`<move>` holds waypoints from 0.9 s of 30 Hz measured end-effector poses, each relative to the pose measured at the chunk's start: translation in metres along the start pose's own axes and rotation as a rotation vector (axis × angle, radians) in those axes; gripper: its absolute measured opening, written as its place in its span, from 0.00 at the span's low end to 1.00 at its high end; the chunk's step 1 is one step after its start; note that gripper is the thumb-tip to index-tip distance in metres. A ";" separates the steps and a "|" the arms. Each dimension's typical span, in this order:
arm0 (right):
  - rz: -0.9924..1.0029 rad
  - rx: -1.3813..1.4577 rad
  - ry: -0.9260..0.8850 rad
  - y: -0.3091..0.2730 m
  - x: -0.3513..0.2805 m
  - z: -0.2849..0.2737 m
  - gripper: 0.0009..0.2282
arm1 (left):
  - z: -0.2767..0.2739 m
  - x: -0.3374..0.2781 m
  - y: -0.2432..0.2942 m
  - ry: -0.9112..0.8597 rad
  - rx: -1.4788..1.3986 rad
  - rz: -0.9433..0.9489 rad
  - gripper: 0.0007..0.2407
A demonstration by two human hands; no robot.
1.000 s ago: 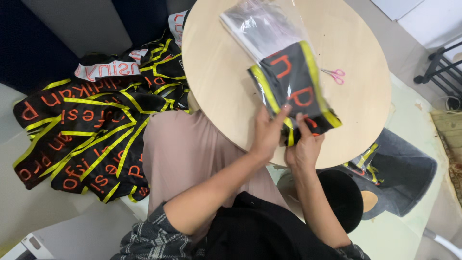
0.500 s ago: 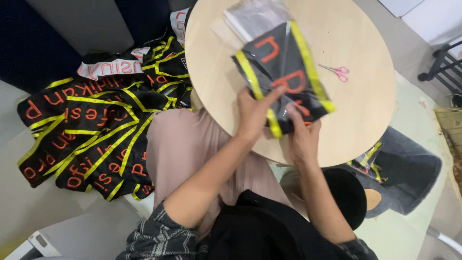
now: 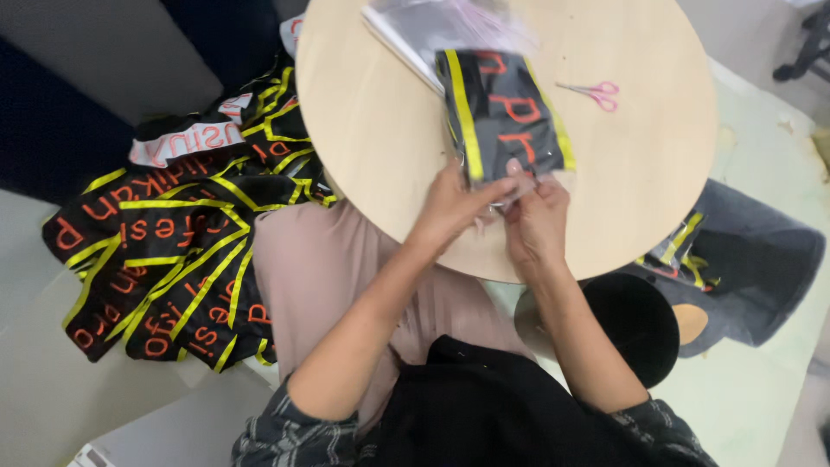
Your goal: The person trims threads from a black and yellow sash using scissors, folds the sash, and places it into a clear plastic bag.
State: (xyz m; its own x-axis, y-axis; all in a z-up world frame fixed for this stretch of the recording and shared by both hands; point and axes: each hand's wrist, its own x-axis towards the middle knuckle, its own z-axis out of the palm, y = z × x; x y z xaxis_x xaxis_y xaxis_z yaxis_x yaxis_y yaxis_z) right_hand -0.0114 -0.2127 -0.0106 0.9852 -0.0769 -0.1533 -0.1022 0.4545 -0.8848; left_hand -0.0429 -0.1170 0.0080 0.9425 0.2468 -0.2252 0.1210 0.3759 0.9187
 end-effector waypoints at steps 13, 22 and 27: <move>-0.929 -1.025 -0.532 -0.077 -0.022 -0.006 0.06 | -0.034 0.004 0.010 0.068 0.447 0.109 0.37; -0.941 -1.145 -0.721 -0.065 -0.008 -0.013 0.13 | -0.065 -0.016 0.016 0.072 0.475 0.132 0.36; -0.646 -1.206 -0.828 -0.059 0.005 -0.016 0.12 | -0.058 -0.021 0.024 0.017 0.427 0.106 0.37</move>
State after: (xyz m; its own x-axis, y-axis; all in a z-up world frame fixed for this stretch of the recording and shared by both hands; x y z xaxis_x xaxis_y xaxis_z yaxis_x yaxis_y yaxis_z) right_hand -0.0026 -0.2541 0.0336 0.6629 0.6936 0.2820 0.6940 -0.4279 -0.5791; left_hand -0.0779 -0.0615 0.0163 0.9519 0.2802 -0.1243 0.1450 -0.0545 0.9879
